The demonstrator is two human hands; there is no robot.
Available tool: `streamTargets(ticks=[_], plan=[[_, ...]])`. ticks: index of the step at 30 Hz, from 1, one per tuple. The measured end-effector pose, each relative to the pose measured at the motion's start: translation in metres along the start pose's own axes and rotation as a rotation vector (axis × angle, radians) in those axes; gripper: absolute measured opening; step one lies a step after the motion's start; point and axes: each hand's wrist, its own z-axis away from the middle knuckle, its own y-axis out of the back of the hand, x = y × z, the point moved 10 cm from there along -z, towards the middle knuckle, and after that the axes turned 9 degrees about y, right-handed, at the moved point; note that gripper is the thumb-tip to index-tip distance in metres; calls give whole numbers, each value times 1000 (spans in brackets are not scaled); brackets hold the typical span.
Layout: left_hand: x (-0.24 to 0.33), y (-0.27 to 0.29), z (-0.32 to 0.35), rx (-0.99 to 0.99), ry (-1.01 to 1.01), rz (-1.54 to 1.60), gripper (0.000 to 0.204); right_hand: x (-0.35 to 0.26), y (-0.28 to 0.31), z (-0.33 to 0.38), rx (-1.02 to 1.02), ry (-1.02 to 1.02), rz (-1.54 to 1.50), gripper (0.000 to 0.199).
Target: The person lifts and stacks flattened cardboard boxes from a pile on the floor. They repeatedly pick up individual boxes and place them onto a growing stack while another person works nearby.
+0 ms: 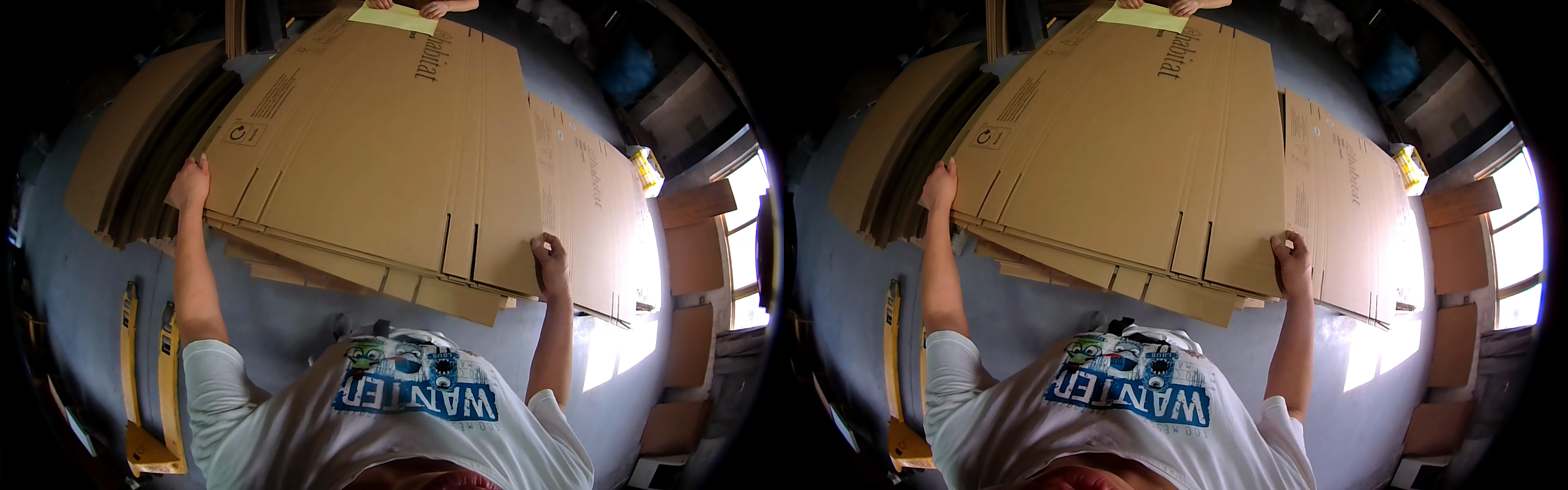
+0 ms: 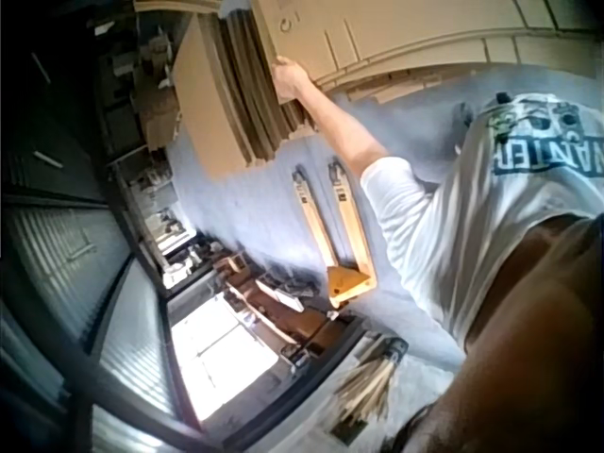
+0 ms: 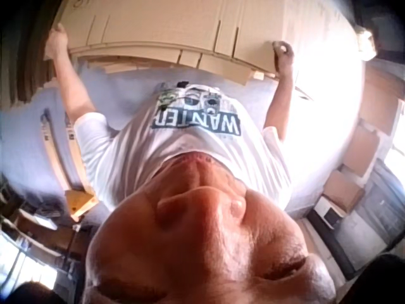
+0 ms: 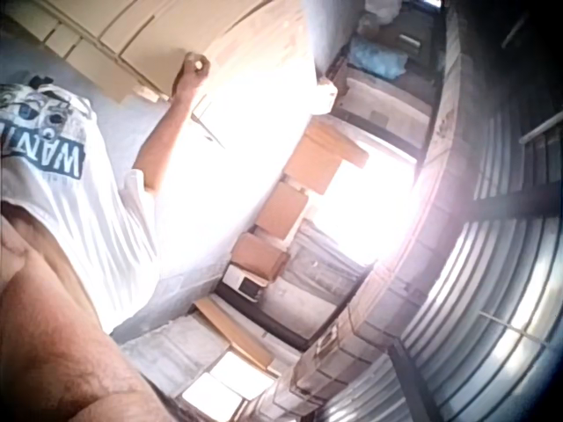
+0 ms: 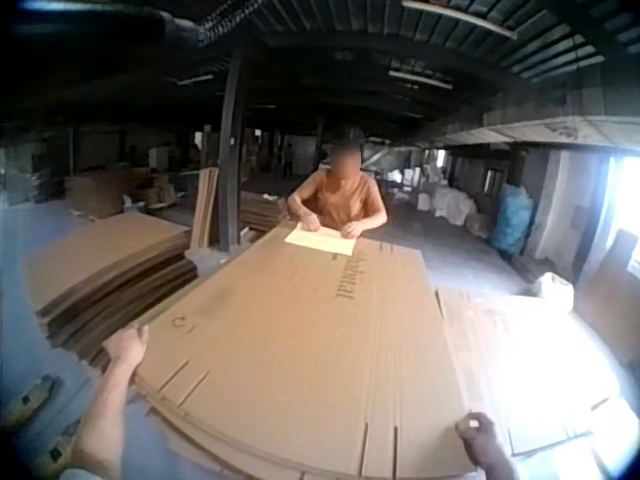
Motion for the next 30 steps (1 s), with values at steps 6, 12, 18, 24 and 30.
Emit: streamTargets(ticks=[6,12,18,24,30], plan=[[3,3,4,23,-4,4,49,4,7,-2,21,20,119,27],[2,5,5,41,-10,6,47,-1,7,1,38,20,183,29],[3,7,4,84,-46,9,46,-3,8,1,60,19,251,31],[1,12,8,122,-23,53,45,-6,4,3,43,25,231,31],[3,15,8,145,-51,48,43,-2,10,-1,52,74,288,34]])
